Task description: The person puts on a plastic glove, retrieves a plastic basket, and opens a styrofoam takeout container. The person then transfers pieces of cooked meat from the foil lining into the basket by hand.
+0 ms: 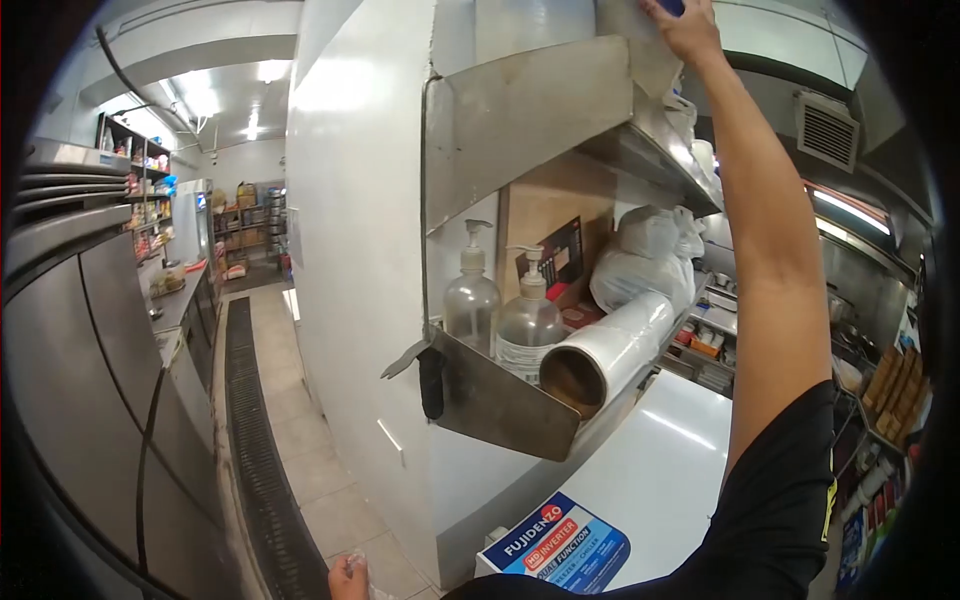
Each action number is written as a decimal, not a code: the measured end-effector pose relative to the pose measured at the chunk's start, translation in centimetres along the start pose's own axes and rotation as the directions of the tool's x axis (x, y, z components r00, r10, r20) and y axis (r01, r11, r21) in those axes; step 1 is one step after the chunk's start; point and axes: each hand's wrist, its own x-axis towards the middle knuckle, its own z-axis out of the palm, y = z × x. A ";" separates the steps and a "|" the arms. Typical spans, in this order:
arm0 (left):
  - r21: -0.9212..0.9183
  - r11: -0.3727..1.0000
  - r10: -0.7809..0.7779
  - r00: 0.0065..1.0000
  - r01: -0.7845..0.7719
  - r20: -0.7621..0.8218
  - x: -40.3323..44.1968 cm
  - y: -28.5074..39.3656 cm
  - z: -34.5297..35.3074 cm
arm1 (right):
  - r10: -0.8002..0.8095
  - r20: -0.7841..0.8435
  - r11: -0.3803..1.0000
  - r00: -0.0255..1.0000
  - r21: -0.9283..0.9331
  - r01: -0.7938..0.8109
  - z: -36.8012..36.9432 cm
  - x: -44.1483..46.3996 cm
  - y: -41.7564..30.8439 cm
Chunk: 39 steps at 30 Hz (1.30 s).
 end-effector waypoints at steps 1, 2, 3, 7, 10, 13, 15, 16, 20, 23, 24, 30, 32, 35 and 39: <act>-0.007 1.000 -0.007 1.000 0.007 -0.014 -0.3 0.4 0.1 | -0.034 -0.016 0.999 0.999 0.001 0.034 2.5 -0.1 1.8; -0.009 0.999 -0.033 0.999 0.033 0.017 -0.9 1.0 0.1 | -0.069 -0.033 0.998 0.997 0.002 0.069 5.5 -0.1 4.3; -0.006 0.998 -0.061 0.997 0.062 0.053 -1.3 1.2 0.1 | -0.102 0.002 0.995 0.995 0.003 0.102 7.0 -0.2 5.1; -0.050 0.990 0.129 0.990 -0.132 -0.065 0.3 -3.2 1.7 | -0.093 -0.016 0.996 0.996 -0.015 0.093 7.4 -2.1 5.6; -0.177 0.981 0.084 0.996 -0.085 -0.010 0.5 -0.8 0.5 | -0.291 -0.015 0.956 0.957 -0.040 0.290 6.9 -2.6 8.1; -0.094 0.980 0.173 0.984 -0.175 -0.035 4.0 -3.5 0.4 | -0.468 -0.210 0.878 0.859 0.002 0.479 5.5 -2.7 10.3; -0.119 0.976 0.186 0.982 -0.185 0.003 5.9 -2.9 -0.5 | -0.205 -0.206 0.979 0.957 -0.024 0.204 2.8 -5.2 5.8; -0.128 0.977 0.173 0.985 -0.170 0.020 6.9 -3.0 -1.2 | -0.116 -0.084 0.989 0.990 0.081 0.123 2.5 -5.3 6.1; -0.087 0.970 0.239 0.958 -0.227 0.159 12.5 -5.4 -4.1 | -0.197 0.326 0.912 0.925 0.408 0.051 4.0 -5.8 8.7; 0.093 0.897 0.401 0.885 -0.432 0.236 16.7 -5.4 -8.6 | -0.641 0.443 0.584 0.627 -0.249 0.773 5.4 -2.9 10.3; 0.132 0.926 0.302 0.904 -0.354 0.304 18.0 -4.9 -10.6 | -0.685 0.620 0.100 0.383 -0.440 0.892 5.3 -1.6 9.8; 0.188 0.918 0.312 0.929 -0.349 0.201 24.5 -3.3 -17.3 | 0.016 0.279 0.809 0.960 0.561 -0.177 2.0 -3.9 11.5; 0.140 0.929 0.317 0.933 -0.342 0.173 25.3 -3.6 -16.9 | 0.013 0.213 0.766 0.977 0.626 -0.146 2.8 -2.6 13.3; 0.083 0.958 0.272 0.962 -0.274 0.035 23.8 -4.7 -14.4 | -0.050 0.001 0.967 0.999 0.252 0.048 2.9 -2.4 14.5; 0.092 0.936 0.322 0.933 -0.339 0.161 19.6 -7.1 -10.1 | -0.079 -0.289 0.994 0.954 0.047 0.097 4.1 -4.1 8.0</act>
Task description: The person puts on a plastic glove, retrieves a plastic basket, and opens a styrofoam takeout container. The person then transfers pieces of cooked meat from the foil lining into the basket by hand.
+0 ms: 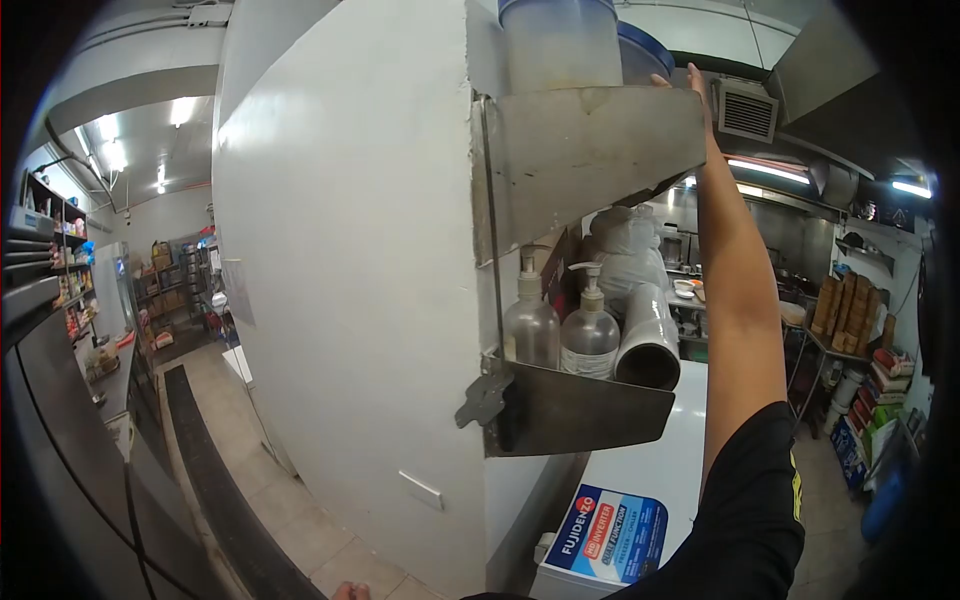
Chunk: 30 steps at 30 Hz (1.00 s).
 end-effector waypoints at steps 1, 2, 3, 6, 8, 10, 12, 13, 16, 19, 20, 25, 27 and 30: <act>0.023 1.000 -0.008 0.998 0.006 0.066 -1.2 1.2 0.5 | 0.213 0.166 0.938 0.963 0.240 -0.249 0.5 0.4 0.0; -0.030 0.999 0.036 0.997 -0.034 0.069 -2.0 0.5 1.8 | 0.363 0.367 0.762 0.856 0.412 -0.500 0.7 0.7 0.1; -0.031 0.999 0.034 0.997 -0.032 0.064 -2.5 -1.0 3.4 | 0.361 0.369 0.760 0.856 0.416 -0.499 0.6 1.1 -0.8; -0.099 0.995 0.006 0.997 0.002 0.083 -3.8 -3.8 6.5 | 0.043 0.282 0.991 0.958 -0.133 -0.006 1.6 3.0 -2.3; -0.160 0.980 -0.108 0.992 0.119 0.071 -4.9 -3.6 7.3 | 0.079 0.410 0.997 0.909 -0.039 -0.069 3.6 5.5 1.3; -0.150 0.978 -0.138 0.990 0.142 0.034 -5.6 -2.1 7.4 | -0.046 0.379 0.998 0.924 0.066 0.022 4.1 5.1 3.3; -0.140 0.976 -0.169 0.986 0.168 0.007 -6.4 0.0 7.0 | -0.164 0.338 0.980 0.927 0.161 0.115 4.4 4.2 3.8; -0.084 0.993 -0.091 0.995 0.087 -0.041 -6.8 1.6 6.8 | -0.084 0.339 0.992 0.937 0.113 0.049 3.4 3.0 3.6; -0.010 1.000 -0.026 1.000 0.026 -0.002 -6.6 2.2 6.4 | 0.085 0.324 0.981 0.942 0.139 -0.136 -0.5 -0.2 0.8; 0.025 0.999 -0.045 0.994 0.043 0.104 -4.4 0.8 6.5 | 0.157 0.313 0.951 0.937 0.207 -0.229 -2.8 -1.6 -0.5; 0.042 0.998 -0.052 0.991 0.047 0.126 -3.6 0.1 6.4 | 0.140 0.314 0.956 0.939 0.205 -0.211 -3.3 -1.9 -0.9; -0.088 0.987 0.137 0.990 -0.133 0.034 0.6 0.4 5.1 | 0.113 0.311 0.968 0.944 0.178 -0.175 -7.1 -2.2 -1.3; -0.092 0.977 0.193 0.981 -0.194 -0.014 2.9 -1.6 4.4 | 0.111 0.253 0.981 0.961 0.129 -0.147 -9.3 -3.5 -4.2; 0.101 0.973 0.206 0.978 -0.210 0.046 6.4 -6.3 2.1 | 0.276 0.137 0.945 0.951 0.141 -0.295 -16.4 -7.7 -14.3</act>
